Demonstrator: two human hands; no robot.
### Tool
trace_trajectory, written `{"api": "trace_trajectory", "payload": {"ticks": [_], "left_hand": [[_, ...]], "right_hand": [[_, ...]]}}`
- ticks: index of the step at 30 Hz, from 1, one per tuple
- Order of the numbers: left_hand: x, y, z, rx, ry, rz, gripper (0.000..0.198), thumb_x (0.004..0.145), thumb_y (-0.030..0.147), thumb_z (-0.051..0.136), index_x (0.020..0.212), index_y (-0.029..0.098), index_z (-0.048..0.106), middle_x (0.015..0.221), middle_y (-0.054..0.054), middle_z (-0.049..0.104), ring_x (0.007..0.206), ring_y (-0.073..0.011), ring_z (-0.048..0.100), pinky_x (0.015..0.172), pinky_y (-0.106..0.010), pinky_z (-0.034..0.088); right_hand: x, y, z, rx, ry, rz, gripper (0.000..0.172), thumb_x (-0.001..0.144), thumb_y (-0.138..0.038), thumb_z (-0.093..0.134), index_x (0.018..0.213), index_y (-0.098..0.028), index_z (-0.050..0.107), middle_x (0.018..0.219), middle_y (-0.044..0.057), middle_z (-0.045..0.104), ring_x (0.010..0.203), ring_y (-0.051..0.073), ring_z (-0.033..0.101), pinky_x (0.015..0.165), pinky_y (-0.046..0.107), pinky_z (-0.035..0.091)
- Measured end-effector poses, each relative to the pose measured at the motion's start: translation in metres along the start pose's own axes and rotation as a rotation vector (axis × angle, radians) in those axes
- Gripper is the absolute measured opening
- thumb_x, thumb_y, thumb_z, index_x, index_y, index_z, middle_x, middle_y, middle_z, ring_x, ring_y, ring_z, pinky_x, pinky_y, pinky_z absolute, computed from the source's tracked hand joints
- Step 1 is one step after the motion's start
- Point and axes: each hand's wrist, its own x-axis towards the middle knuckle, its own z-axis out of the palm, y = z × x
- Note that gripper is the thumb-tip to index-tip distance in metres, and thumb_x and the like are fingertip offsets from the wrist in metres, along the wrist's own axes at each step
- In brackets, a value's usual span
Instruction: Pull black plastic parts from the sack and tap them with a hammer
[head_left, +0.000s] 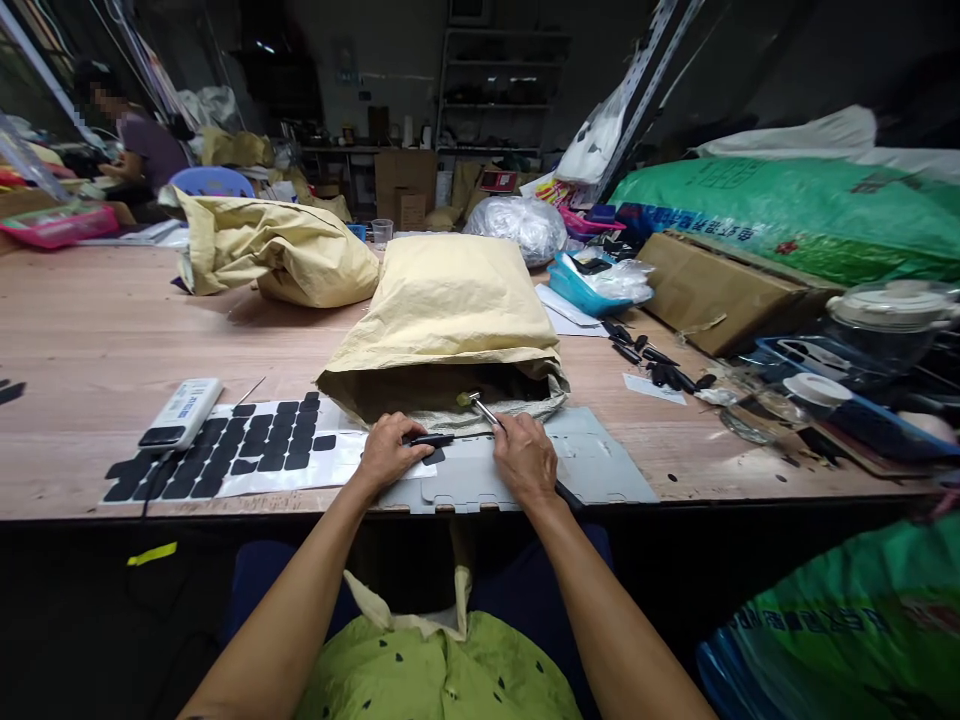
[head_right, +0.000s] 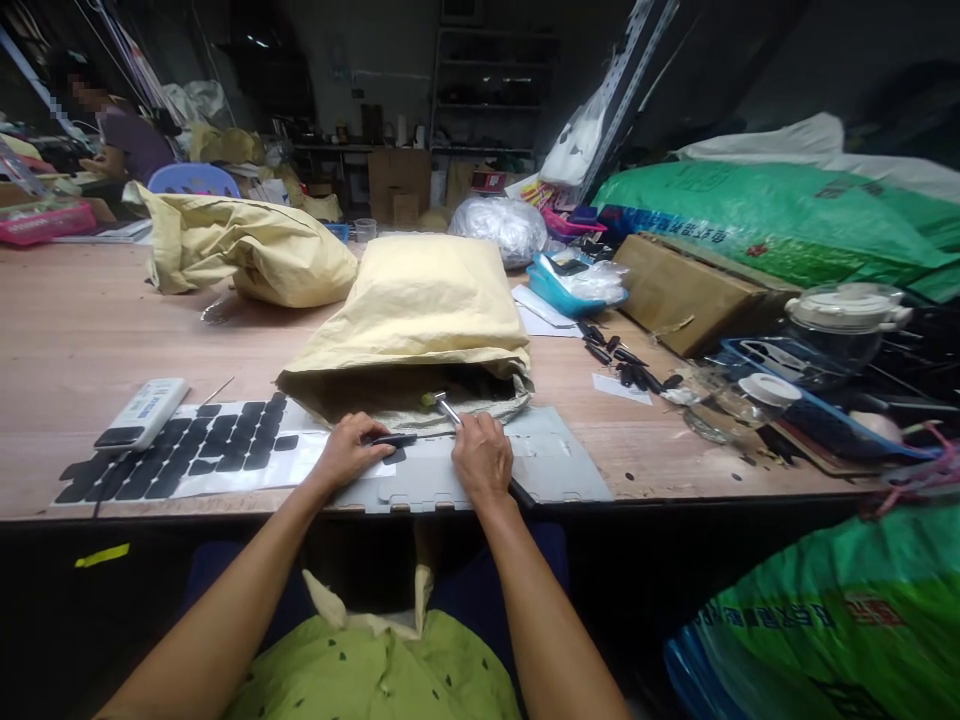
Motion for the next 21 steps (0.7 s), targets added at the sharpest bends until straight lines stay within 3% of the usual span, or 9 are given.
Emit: {"api": "trace_trajectory", "payload": {"ticks": [4,8,12,21], "left_hand": [[0.001,0.003,0.000,-0.009,-0.015,-0.068,0.018,0.074,0.029,0.077,0.090,0.023,0.075,0.090,-0.002,0.069,0.089,-0.0202,0.057,0.081,-0.032,0.044],[0.003,0.006,0.002,-0.019,-0.014,-0.122,0.018,0.072,0.026,0.078,0.089,0.023,0.075,0.091,-0.001,0.070,0.092,-0.0205,0.058,0.083,-0.032,0.044],[0.005,0.008,0.002,-0.006,-0.021,-0.164,0.019,0.069,0.025,0.080,0.088,0.023,0.076,0.092,-0.001,0.070,0.093,-0.0213,0.059,0.083,-0.033,0.044],[0.005,0.009,0.002,-0.023,-0.009,-0.177,0.019,0.068,0.024,0.080,0.087,0.023,0.078,0.092,-0.001,0.071,0.094,-0.0215,0.060,0.083,-0.032,0.045]], "right_hand": [[-0.008,-0.010,-0.017,0.342,0.019,0.021,0.028,0.092,-0.028,0.047,0.108,-0.019,0.069,0.098,0.007,0.065,0.089,0.019,0.058,0.081,0.030,0.044],[-0.030,-0.030,-0.030,0.608,-0.120,-0.077,0.028,0.092,-0.031,0.048,0.106,-0.020,0.070,0.098,0.007,0.069,0.092,0.020,0.062,0.083,0.031,0.049],[-0.046,-0.043,-0.026,0.607,-0.190,-0.106,0.029,0.092,-0.029,0.048,0.109,-0.019,0.070,0.096,0.008,0.070,0.088,0.019,0.064,0.082,0.032,0.050],[-0.052,-0.049,-0.025,0.604,-0.144,-0.141,0.032,0.094,-0.025,0.046,0.118,-0.020,0.068,0.100,0.007,0.069,0.093,0.019,0.064,0.087,0.032,0.051]]}}
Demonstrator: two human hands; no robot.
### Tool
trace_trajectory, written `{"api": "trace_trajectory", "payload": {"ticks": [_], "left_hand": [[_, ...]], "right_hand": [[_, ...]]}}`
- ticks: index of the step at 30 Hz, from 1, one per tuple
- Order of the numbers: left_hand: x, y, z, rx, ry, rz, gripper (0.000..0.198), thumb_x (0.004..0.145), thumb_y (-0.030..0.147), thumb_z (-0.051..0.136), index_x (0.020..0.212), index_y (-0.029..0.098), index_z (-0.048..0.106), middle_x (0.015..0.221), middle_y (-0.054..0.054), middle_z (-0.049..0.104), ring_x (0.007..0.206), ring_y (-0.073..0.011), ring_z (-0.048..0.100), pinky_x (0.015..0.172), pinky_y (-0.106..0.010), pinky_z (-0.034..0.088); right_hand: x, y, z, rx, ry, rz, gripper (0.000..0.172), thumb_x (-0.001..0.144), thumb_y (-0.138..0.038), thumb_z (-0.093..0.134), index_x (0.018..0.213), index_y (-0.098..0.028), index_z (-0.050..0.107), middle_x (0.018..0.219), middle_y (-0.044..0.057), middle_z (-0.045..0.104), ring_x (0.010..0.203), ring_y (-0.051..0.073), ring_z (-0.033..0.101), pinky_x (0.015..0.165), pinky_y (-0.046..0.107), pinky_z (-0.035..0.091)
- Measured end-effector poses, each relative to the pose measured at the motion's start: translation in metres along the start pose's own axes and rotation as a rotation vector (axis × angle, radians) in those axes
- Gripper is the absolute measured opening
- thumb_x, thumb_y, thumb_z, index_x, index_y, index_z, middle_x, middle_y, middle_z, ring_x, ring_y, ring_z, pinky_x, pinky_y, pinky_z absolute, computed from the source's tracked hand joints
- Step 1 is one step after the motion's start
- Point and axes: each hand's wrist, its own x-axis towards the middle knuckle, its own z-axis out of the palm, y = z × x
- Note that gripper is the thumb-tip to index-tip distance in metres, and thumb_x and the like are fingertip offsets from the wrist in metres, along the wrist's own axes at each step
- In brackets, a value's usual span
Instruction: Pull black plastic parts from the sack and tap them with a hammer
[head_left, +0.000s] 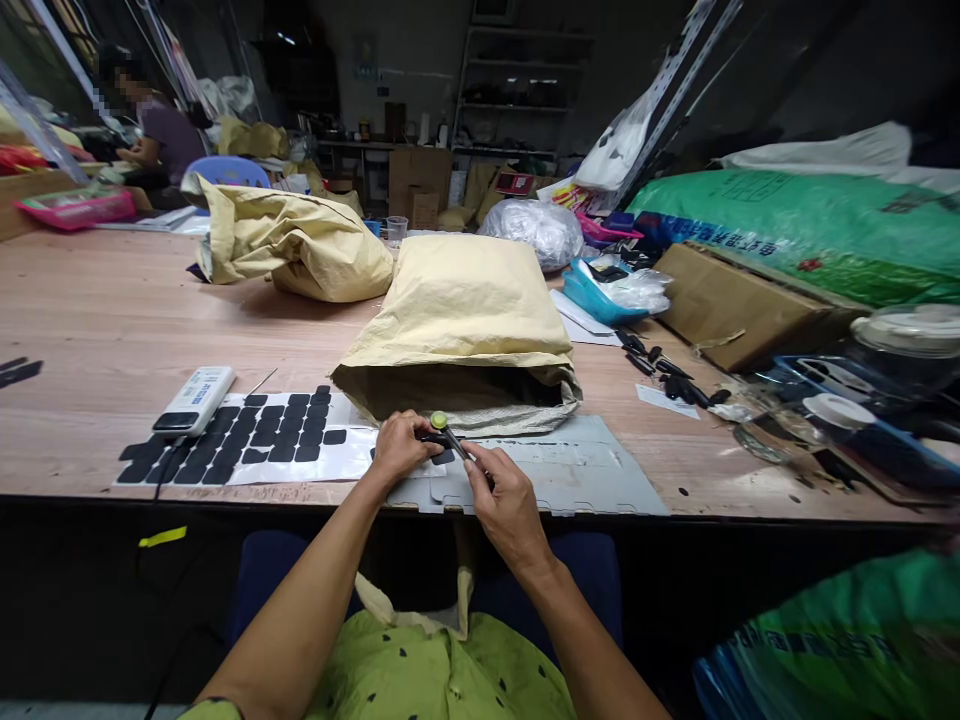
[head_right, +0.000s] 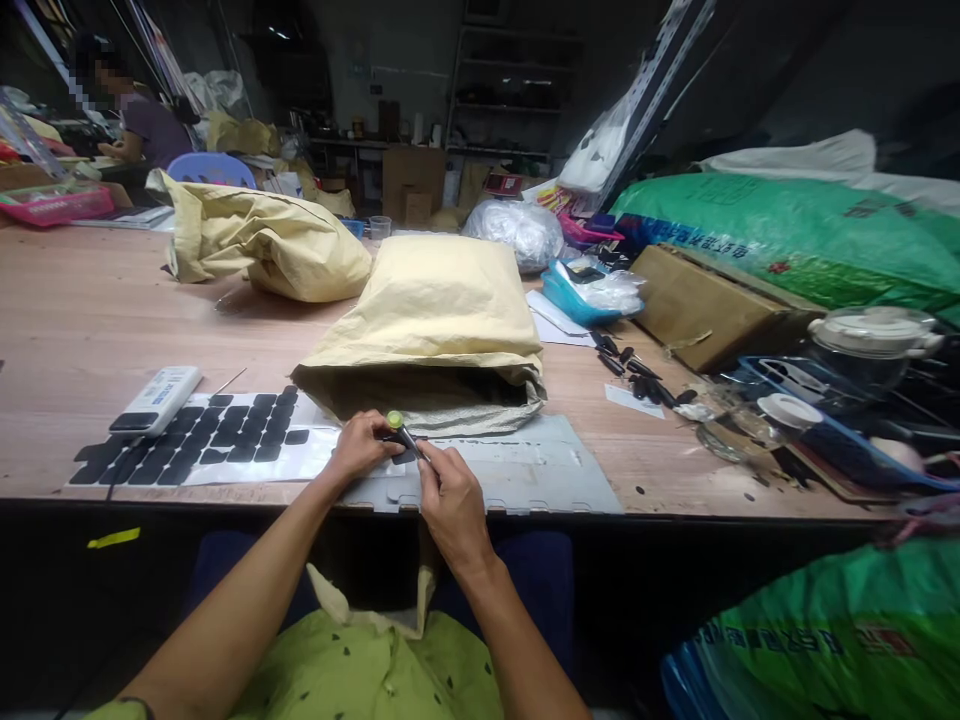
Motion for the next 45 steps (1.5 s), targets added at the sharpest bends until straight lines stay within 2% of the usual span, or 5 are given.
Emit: {"api": "trace_trajectory", "payload": {"ticks": [18,28,36,40,45], "left_hand": [[0.001,-0.004,0.003,-0.009,0.012,0.013,0.017,0.069,0.026,0.080,0.086,0.024,0.078,0.087,-0.001,0.070,0.090,-0.0209,0.059,0.080,-0.032,0.045],[-0.006,-0.002,-0.003,0.028,-0.031,0.077,0.014,0.081,0.034,0.069,0.089,0.025,0.078,0.087,-0.002,0.069,0.092,-0.0214,0.056,0.081,-0.032,0.042],[-0.005,0.002,-0.010,0.088,-0.094,0.123,0.036,0.097,0.035,0.044,0.078,0.022,0.071,0.086,-0.003,0.067,0.088,-0.0202,0.054,0.081,-0.034,0.037],[-0.026,0.002,-0.015,-0.024,-0.111,0.229,0.026,0.093,0.036,0.052,0.078,0.021,0.068,0.094,-0.004,0.067,0.095,-0.0215,0.054,0.089,-0.036,0.040],[-0.081,-0.006,-0.012,0.036,-0.243,0.413,0.016,0.076,0.040,0.075,0.076,0.024,0.073,0.142,-0.003,0.053,0.131,-0.0321,0.041,0.110,-0.047,0.032]], "right_hand": [[0.001,0.014,-0.015,-0.050,0.041,0.099,0.031,0.092,-0.027,0.048,0.112,-0.021,0.070,0.097,0.007,0.070,0.084,0.018,0.063,0.074,0.030,0.050],[0.053,0.051,-0.010,-0.683,0.115,0.044,0.026,0.090,-0.021,0.054,0.108,-0.023,0.072,0.090,0.006,0.063,0.084,0.019,0.051,0.071,0.030,0.034],[0.052,0.061,-0.001,-0.748,0.120,0.040,0.024,0.091,-0.025,0.055,0.111,-0.023,0.070,0.093,0.006,0.060,0.085,0.019,0.046,0.074,0.031,0.029],[0.052,0.059,-0.002,-0.758,0.115,0.050,0.024,0.092,-0.025,0.055,0.111,-0.023,0.069,0.095,0.006,0.061,0.087,0.020,0.047,0.074,0.031,0.029],[0.053,0.058,-0.002,-0.771,0.111,0.056,0.023,0.093,-0.026,0.054,0.110,-0.023,0.069,0.097,0.006,0.061,0.089,0.020,0.048,0.073,0.031,0.029]]}}
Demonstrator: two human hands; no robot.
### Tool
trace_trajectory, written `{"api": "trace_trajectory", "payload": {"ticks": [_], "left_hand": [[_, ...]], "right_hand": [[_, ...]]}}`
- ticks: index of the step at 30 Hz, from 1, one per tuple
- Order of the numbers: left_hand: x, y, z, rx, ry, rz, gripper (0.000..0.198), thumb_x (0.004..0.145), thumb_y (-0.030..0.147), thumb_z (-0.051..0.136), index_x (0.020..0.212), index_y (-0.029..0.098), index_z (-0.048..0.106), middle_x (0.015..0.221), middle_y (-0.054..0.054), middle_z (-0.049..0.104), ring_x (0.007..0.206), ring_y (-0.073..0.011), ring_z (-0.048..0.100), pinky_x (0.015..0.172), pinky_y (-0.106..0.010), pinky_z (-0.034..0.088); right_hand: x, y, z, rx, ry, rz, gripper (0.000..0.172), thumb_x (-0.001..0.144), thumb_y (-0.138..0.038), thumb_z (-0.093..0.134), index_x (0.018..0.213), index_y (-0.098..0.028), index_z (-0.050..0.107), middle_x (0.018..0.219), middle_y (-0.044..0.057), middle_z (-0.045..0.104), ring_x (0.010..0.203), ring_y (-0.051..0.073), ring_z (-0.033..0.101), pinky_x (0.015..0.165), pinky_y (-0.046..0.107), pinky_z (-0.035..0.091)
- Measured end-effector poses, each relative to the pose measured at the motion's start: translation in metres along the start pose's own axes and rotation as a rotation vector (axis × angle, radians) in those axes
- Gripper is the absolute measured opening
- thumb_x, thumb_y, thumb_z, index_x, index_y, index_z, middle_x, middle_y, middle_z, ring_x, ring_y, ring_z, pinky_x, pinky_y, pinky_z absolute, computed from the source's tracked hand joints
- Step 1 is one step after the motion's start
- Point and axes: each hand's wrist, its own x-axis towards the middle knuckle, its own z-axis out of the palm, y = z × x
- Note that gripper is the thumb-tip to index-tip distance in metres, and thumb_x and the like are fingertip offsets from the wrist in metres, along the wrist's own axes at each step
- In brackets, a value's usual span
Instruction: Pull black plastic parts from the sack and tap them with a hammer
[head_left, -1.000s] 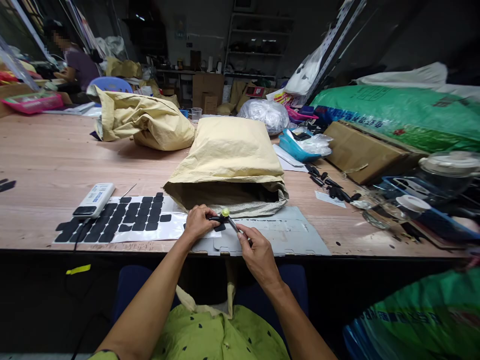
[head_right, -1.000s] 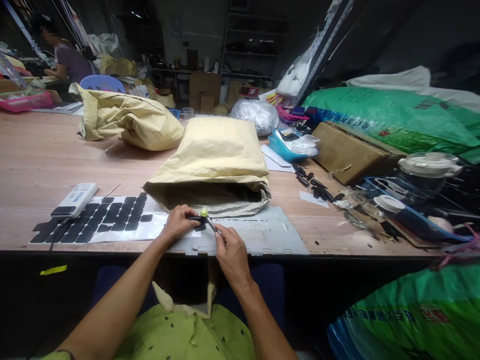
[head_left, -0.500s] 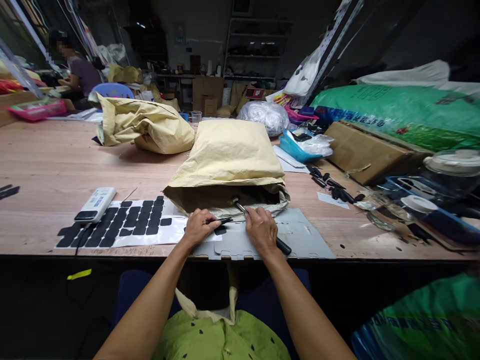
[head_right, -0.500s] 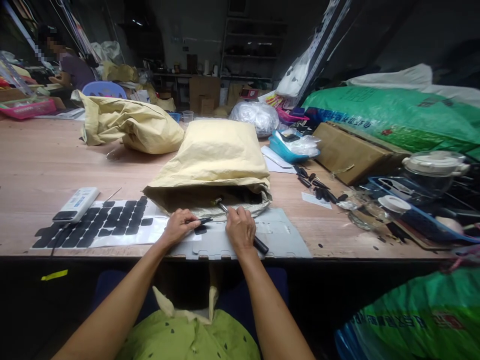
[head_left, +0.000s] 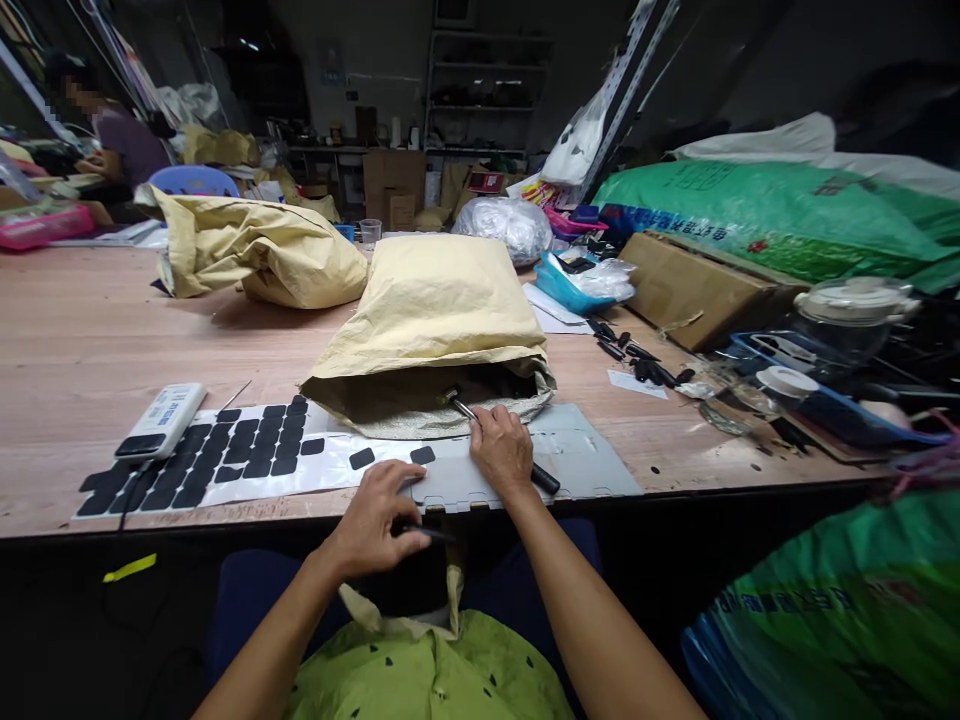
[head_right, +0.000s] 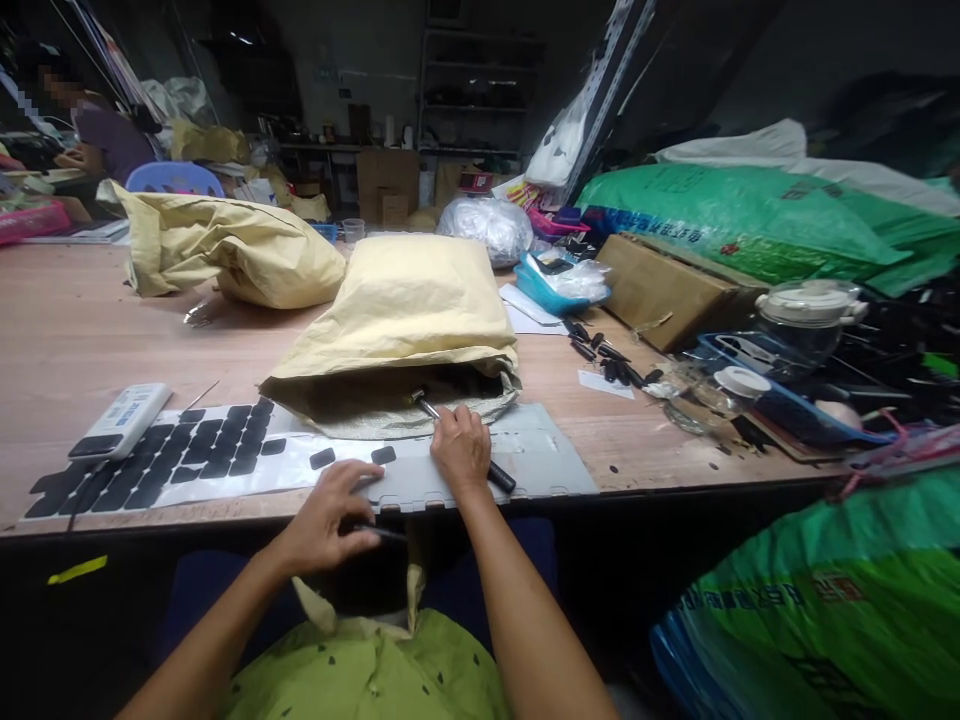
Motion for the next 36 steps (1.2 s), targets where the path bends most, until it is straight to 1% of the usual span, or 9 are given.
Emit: {"api": "trace_trajectory", "payload": {"ticks": [6,10,13,16,18,22,25,28,36], "left_hand": [[-0.030,0.008,0.020,0.221,-0.074,0.049,0.019,0.064,0.028,0.083,0.080,0.022,0.074,0.164,-0.002,0.024,0.144,-0.0414,0.025,0.117,-0.059,0.018],[-0.021,0.014,0.020,0.148,0.039,0.037,0.015,0.067,0.027,0.081,0.079,0.023,0.073,0.153,-0.006,0.043,0.138,-0.0391,0.035,0.112,-0.058,0.029],[0.010,0.019,0.012,0.046,0.195,-0.014,0.005,0.077,0.025,0.072,0.075,0.021,0.071,0.120,-0.008,0.067,0.115,-0.0291,0.056,0.100,-0.047,0.043],[0.067,0.020,0.002,0.008,0.295,-0.095,0.010,0.085,0.026,0.064,0.084,0.020,0.071,0.092,-0.005,0.071,0.091,-0.0216,0.062,0.086,-0.037,0.049],[0.115,0.021,-0.002,0.056,0.300,-0.126,0.013,0.088,0.027,0.060,0.089,0.020,0.072,0.091,-0.005,0.070,0.089,-0.0205,0.063,0.085,-0.034,0.049],[0.206,0.022,-0.002,0.218,0.140,0.006,0.027,0.095,0.021,0.047,0.105,0.022,0.072,0.107,-0.006,0.069,0.100,-0.0202,0.064,0.085,-0.029,0.049],[0.252,0.021,0.002,0.299,-0.088,0.072,0.036,0.086,0.007,0.052,0.115,0.019,0.070,0.108,-0.009,0.070,0.100,-0.0222,0.065,0.082,-0.028,0.049],[0.271,0.018,0.009,0.328,-0.202,0.094,0.039,0.078,-0.001,0.054,0.109,0.014,0.072,0.102,-0.012,0.072,0.096,-0.0249,0.066,0.081,-0.029,0.049],[0.258,0.009,0.021,0.292,-0.154,-0.008,0.026,0.084,0.013,0.059,0.107,0.014,0.071,0.104,-0.015,0.072,0.092,-0.0272,0.066,0.078,-0.033,0.051]], "right_hand": [[0.000,-0.001,0.000,0.008,-0.004,0.008,0.024,0.093,-0.026,0.054,0.111,-0.022,0.068,0.097,0.007,0.061,0.089,0.021,0.047,0.074,0.031,0.029],[-0.001,-0.001,0.001,0.003,-0.008,0.013,0.024,0.093,-0.026,0.054,0.112,-0.022,0.068,0.098,0.007,0.061,0.090,0.021,0.047,0.075,0.031,0.029],[-0.001,-0.003,0.000,-0.017,-0.018,0.013,0.024,0.093,-0.025,0.052,0.111,-0.021,0.068,0.099,0.007,0.061,0.090,0.020,0.047,0.075,0.031,0.029],[-0.001,-0.005,-0.001,-0.025,-0.020,0.014,0.024,0.095,-0.025,0.050,0.110,-0.021,0.068,0.097,0.008,0.060,0.089,0.021,0.047,0.074,0.031,0.028],[0.000,-0.006,-0.003,-0.026,-0.020,0.015,0.024,0.095,-0.026,0.049,0.108,-0.021,0.068,0.096,0.008,0.060,0.088,0.021,0.046,0.073,0.032,0.028],[0.001,-0.005,-0.005,-0.027,-0.047,0.019,0.021,0.093,-0.025,0.050,0.104,-0.020,0.068,0.096,0.008,0.060,0.088,0.022,0.046,0.073,0.033,0.028],[0.002,-0.004,-0.006,-0.019,-0.064,0.015,0.019,0.090,-0.022,0.052,0.102,-0.019,0.067,0.098,0.009,0.060,0.091,0.022,0.046,0.075,0.033,0.030],[0.003,-0.004,-0.006,-0.013,-0.064,0.014,0.017,0.091,-0.024,0.051,0.099,-0.019,0.066,0.098,0.009,0.059,0.092,0.023,0.046,0.076,0.034,0.031],[0.004,-0.004,-0.005,-0.034,-0.071,0.008,0.017,0.091,-0.025,0.050,0.098,-0.018,0.064,0.099,0.010,0.059,0.092,0.023,0.046,0.075,0.034,0.031]]}}
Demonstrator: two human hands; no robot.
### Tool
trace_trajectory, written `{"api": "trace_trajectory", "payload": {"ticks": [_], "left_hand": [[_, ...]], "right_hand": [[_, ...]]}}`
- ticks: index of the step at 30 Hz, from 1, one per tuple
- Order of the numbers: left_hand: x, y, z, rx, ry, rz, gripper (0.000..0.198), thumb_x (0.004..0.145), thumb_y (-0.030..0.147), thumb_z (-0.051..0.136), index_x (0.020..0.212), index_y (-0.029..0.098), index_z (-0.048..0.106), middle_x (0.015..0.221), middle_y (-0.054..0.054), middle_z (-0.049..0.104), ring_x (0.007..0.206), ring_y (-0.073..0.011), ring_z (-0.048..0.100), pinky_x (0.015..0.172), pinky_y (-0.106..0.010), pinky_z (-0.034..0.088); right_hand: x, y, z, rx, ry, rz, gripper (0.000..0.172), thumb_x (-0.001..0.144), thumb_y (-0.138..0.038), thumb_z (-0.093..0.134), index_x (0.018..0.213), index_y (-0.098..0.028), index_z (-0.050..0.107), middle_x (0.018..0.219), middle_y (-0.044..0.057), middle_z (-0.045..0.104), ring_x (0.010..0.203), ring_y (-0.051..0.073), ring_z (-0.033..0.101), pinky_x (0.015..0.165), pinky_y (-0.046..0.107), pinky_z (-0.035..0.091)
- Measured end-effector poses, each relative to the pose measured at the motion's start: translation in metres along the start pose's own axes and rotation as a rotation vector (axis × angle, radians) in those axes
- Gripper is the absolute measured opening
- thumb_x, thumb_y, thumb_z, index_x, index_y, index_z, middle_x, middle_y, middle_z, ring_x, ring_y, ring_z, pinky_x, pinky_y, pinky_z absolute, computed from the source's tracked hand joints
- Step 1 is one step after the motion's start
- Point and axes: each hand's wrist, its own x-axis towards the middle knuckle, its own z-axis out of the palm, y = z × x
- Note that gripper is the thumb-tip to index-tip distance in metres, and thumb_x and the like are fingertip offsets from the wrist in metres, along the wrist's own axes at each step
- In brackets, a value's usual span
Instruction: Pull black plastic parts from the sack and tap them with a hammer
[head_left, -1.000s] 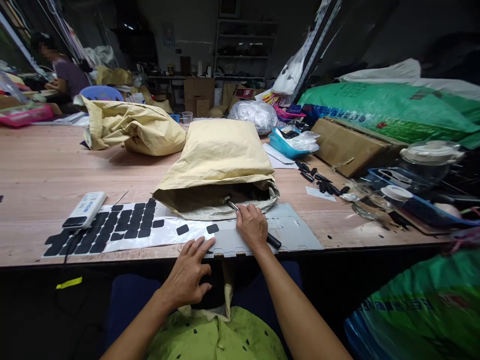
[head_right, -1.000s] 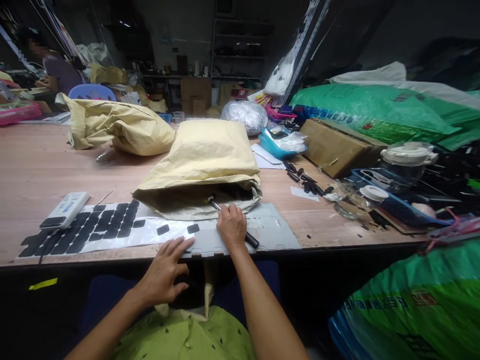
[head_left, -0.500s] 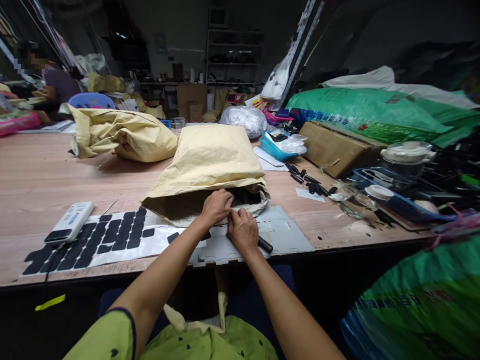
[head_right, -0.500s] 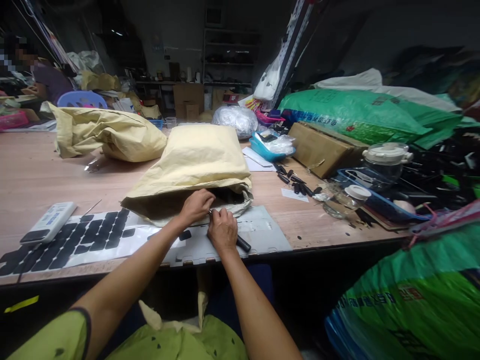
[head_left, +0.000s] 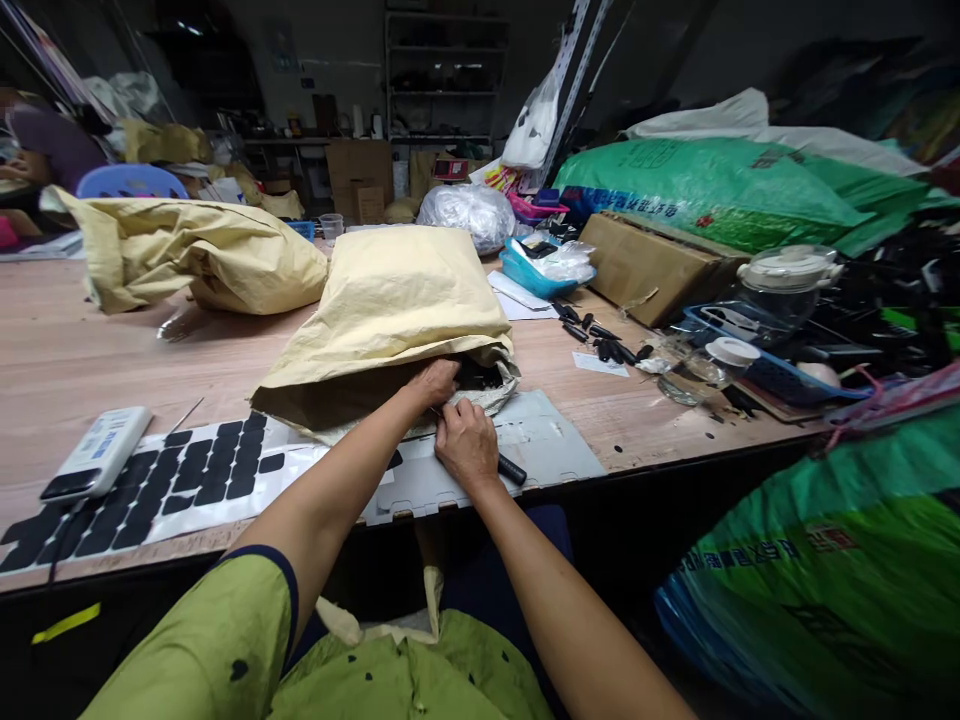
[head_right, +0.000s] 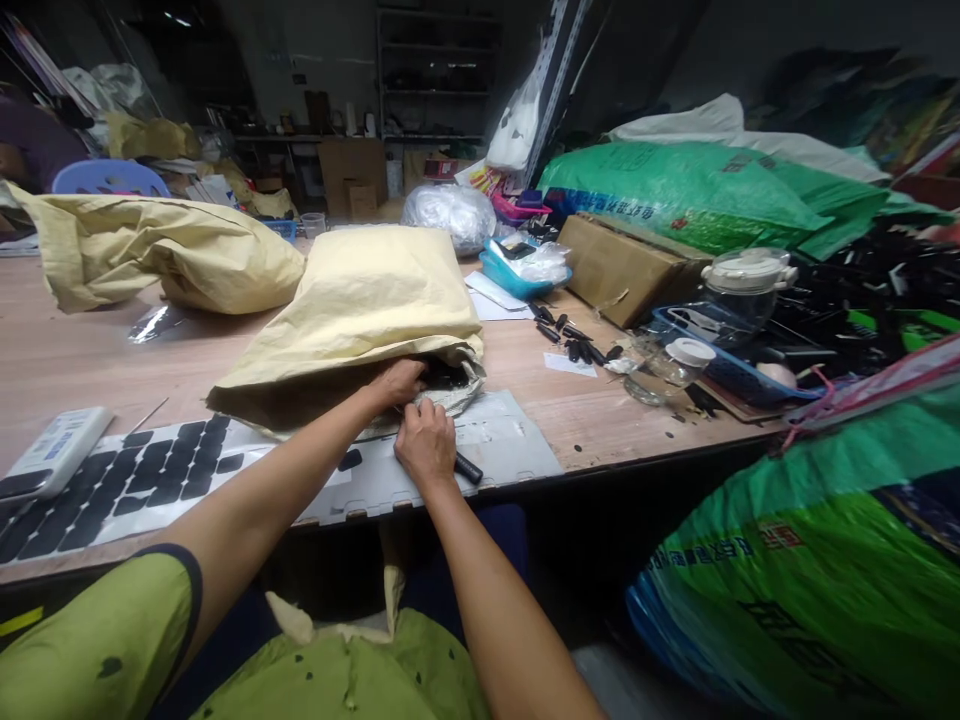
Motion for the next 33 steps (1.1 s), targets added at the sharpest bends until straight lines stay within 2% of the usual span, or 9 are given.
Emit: {"api": "trace_trajectory", "payload": {"ticks": [2,5,10,13,16,21,26,29,33], "left_hand": [[-0.010,0.001,-0.002,-0.052,0.049,-0.014,0.027,0.086,0.020,0.060,0.111,0.016,0.069,0.108,-0.013,0.071,0.096,-0.0266,0.065,0.080,-0.033,0.051],[-0.035,0.001,-0.011,-0.169,0.203,-0.024,0.026,0.084,0.025,0.065,0.109,0.019,0.069,0.105,-0.008,0.072,0.096,-0.0240,0.065,0.083,-0.032,0.051],[-0.106,-0.018,-0.027,-0.415,0.385,-0.040,0.019,0.082,0.029,0.067,0.097,0.019,0.071,0.093,-0.002,0.073,0.084,-0.0177,0.065,0.076,-0.027,0.049],[-0.150,-0.039,-0.023,-0.451,0.396,-0.127,0.020,0.082,0.032,0.067,0.095,0.018,0.072,0.088,-0.002,0.072,0.079,-0.0170,0.062,0.071,-0.027,0.048],[-0.177,-0.054,-0.010,-0.383,0.346,-0.167,0.018,0.079,0.031,0.069,0.092,0.018,0.072,0.088,-0.003,0.070,0.081,-0.0186,0.060,0.074,-0.029,0.046],[-0.185,-0.060,0.009,-0.252,0.371,-0.126,0.017,0.079,0.027,0.070,0.094,0.019,0.073,0.090,-0.004,0.066,0.090,-0.0216,0.055,0.082,-0.033,0.045],[-0.182,-0.062,0.011,-0.261,0.356,-0.122,0.018,0.078,0.027,0.073,0.095,0.021,0.074,0.090,-0.003,0.066,0.089,-0.0207,0.056,0.082,-0.033,0.045],[-0.183,-0.062,0.009,-0.296,0.343,-0.136,0.018,0.078,0.028,0.073,0.095,0.021,0.075,0.090,-0.003,0.067,0.089,-0.0205,0.057,0.081,-0.032,0.045],[-0.184,-0.061,0.010,-0.340,0.355,-0.156,0.020,0.077,0.028,0.075,0.096,0.021,0.077,0.091,-0.003,0.067,0.090,-0.0204,0.058,0.082,-0.032,0.046]], "right_hand": [[0.000,0.000,0.000,-0.009,-0.005,0.001,0.017,0.090,-0.024,0.051,0.098,-0.017,0.065,0.099,0.010,0.059,0.092,0.024,0.046,0.075,0.034,0.031],[-0.001,0.001,0.001,0.004,0.005,0.000,0.021,0.090,-0.025,0.050,0.101,-0.017,0.066,0.100,0.011,0.059,0.092,0.024,0.046,0.075,0.035,0.031],[-0.002,0.003,0.004,0.042,0.019,0.003,0.027,0.091,-0.025,0.049,0.111,-0.018,0.067,0.101,0.011,0.060,0.092,0.024,0.047,0.076,0.035,0.030],[-0.002,0.004,0.004,0.057,0.030,0.004,0.028,0.092,-0.026,0.051,0.113,-0.020,0.067,0.102,0.010,0.060,0.093,0.023,0.047,0.076,0.034,0.030],[-0.002,0.004,0.005,0.063,0.021,0.018,0.026,0.093,-0.030,0.052,0.112,-0.021,0.068,0.102,0.009,0.060,0.092,0.023,0.047,0.075,0.033,0.030],[-0.002,0.004,0.004,0.063,-0.010,0.045,0.028,0.095,-0.032,0.051,0.116,-0.023,0.067,0.102,0.008,0.061,0.091,0.021,0.047,0.075,0.032,0.030],[-0.001,0.005,0.001,0.101,-0.017,0.012,0.024,0.094,-0.028,0.052,0.110,-0.021,0.068,0.098,0.008,0.061,0.089,0.020,0.049,0.075,0.031,0.033],[-0.006,0.005,-0.005,0.254,-0.004,0.033,0.023,0.094,-0.026,0.049,0.107,-0.021,0.068,0.097,0.006,0.063,0.087,0.018,0.053,0.074,0.029,0.037],[-0.026,-0.007,-0.019,0.602,0.029,0.033,0.026,0.095,-0.029,0.044,0.103,-0.019,0.067,0.098,0.007,0.067,0.091,0.019,0.060,0.080,0.029,0.045]]}}
